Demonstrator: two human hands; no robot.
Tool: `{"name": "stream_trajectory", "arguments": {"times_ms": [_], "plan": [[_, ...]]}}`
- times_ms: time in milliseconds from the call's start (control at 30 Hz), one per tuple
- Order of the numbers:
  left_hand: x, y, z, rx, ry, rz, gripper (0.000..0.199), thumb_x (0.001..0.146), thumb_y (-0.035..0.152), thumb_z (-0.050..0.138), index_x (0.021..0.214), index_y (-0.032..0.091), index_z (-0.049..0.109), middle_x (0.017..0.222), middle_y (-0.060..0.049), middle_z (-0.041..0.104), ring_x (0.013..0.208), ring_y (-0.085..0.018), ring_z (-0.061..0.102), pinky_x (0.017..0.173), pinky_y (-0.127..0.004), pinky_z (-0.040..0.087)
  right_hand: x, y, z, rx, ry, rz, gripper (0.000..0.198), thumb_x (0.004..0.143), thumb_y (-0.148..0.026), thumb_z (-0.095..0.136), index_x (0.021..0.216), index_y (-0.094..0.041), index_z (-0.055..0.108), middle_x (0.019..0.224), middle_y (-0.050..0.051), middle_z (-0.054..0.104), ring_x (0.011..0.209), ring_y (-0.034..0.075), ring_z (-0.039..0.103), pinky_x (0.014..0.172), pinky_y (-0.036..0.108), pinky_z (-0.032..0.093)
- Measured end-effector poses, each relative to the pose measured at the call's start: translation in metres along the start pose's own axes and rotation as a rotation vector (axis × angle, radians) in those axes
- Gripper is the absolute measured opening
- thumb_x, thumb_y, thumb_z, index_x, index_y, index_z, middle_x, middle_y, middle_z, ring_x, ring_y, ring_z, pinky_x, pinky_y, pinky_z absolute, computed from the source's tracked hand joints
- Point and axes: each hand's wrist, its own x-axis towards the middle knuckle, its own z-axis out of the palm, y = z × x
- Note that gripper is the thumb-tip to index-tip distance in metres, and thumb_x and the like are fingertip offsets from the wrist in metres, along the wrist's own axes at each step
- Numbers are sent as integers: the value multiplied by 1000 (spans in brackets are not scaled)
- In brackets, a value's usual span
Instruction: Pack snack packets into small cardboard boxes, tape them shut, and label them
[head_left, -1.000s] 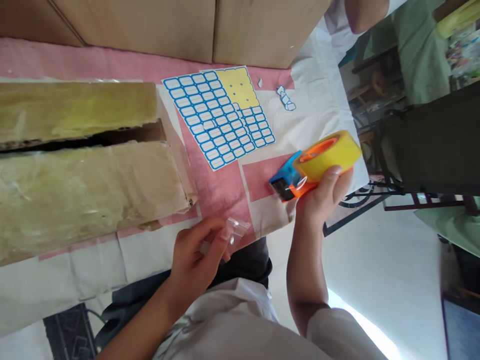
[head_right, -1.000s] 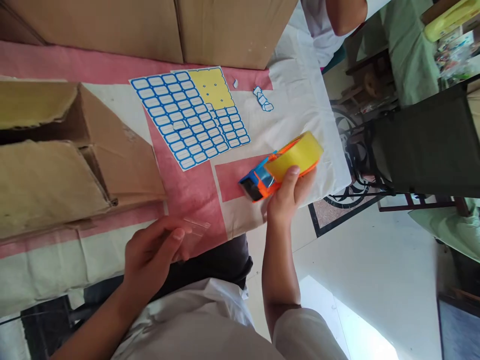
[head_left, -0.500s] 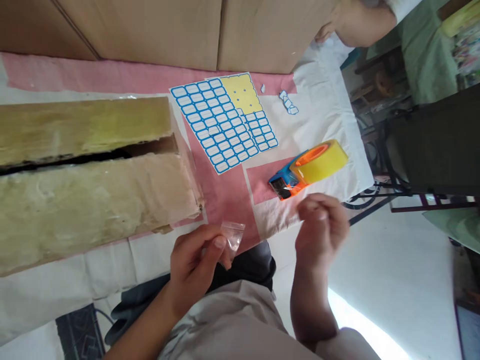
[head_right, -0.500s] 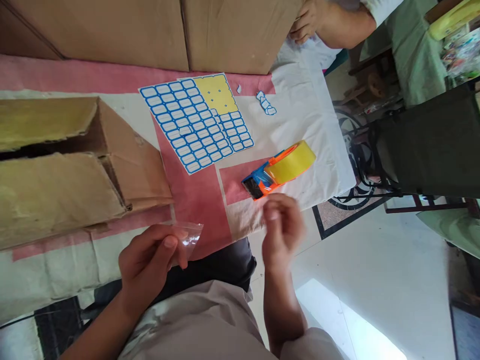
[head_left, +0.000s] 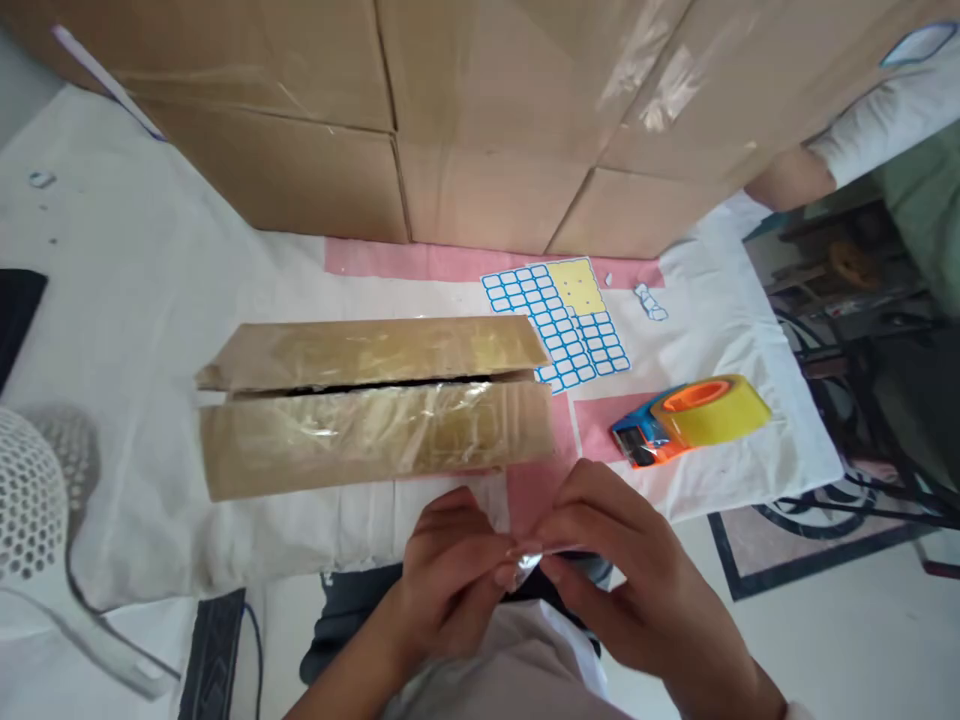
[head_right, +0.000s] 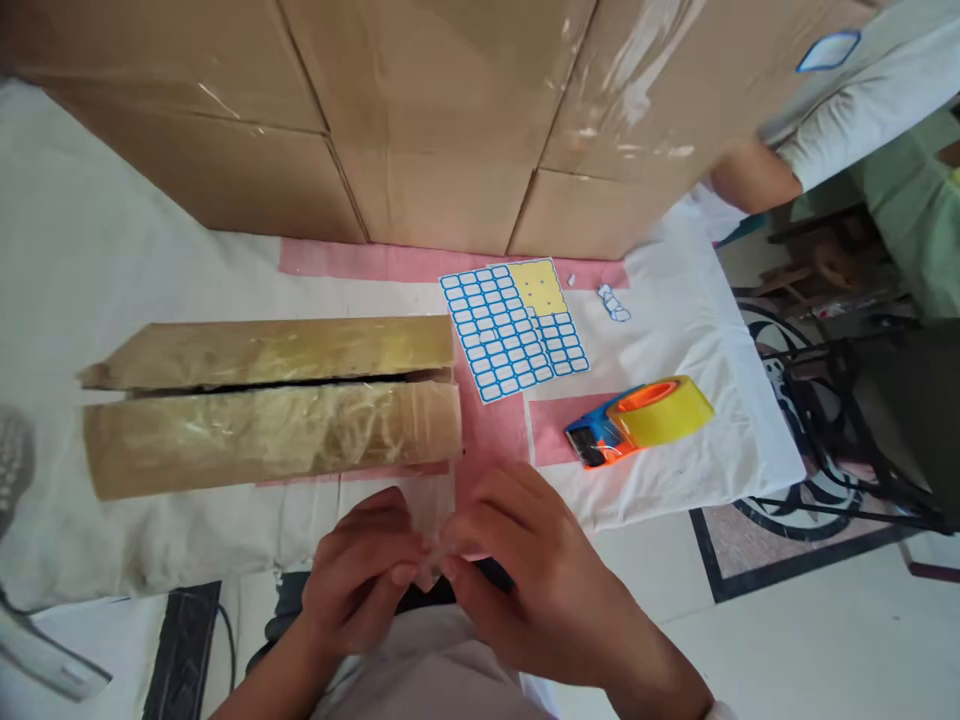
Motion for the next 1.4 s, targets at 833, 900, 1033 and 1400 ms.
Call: {"name": "stream_trajectory", "arguments": {"times_ms": [833,900,1033,1400], "plan": [[2,23,-115,1096,365,-59,40,88,23,71,127,17,67,50,10,45,44,-9,43,53,-27,38,241,-72,16,-158,-592,-127,18,92,-19,55,74,-17,57,67,-4,55,62,10,47,58,25,30],[2,19,-116,1137,328,-15,37,88,21,72,124,17,68,49,11,43,43,-9,40,54,-27,37,244,-71,21,-225,-586,-90,19,90,-19,58,71,-18,56,65,-4,55,61,11,47,57,25,29],[-9,12,-111,1107,355,-24,37,89,16,69,126,16,66,50,11,41,44,-10,38,54,-27,37,236,-75,31,-341,-550,-94,20,89,-17,59,70,-18,54,69,-2,61,63,12,52,58,25,32],[-18,1,-109,1001,366,-39,44,89,10,68,132,18,63,53,10,47,46,-9,44,55,-24,40,247,6,-86,-910,132,13,11,87,-25,63,78,-20,58,76,5,64,71,21,59,66,31,38]]}}
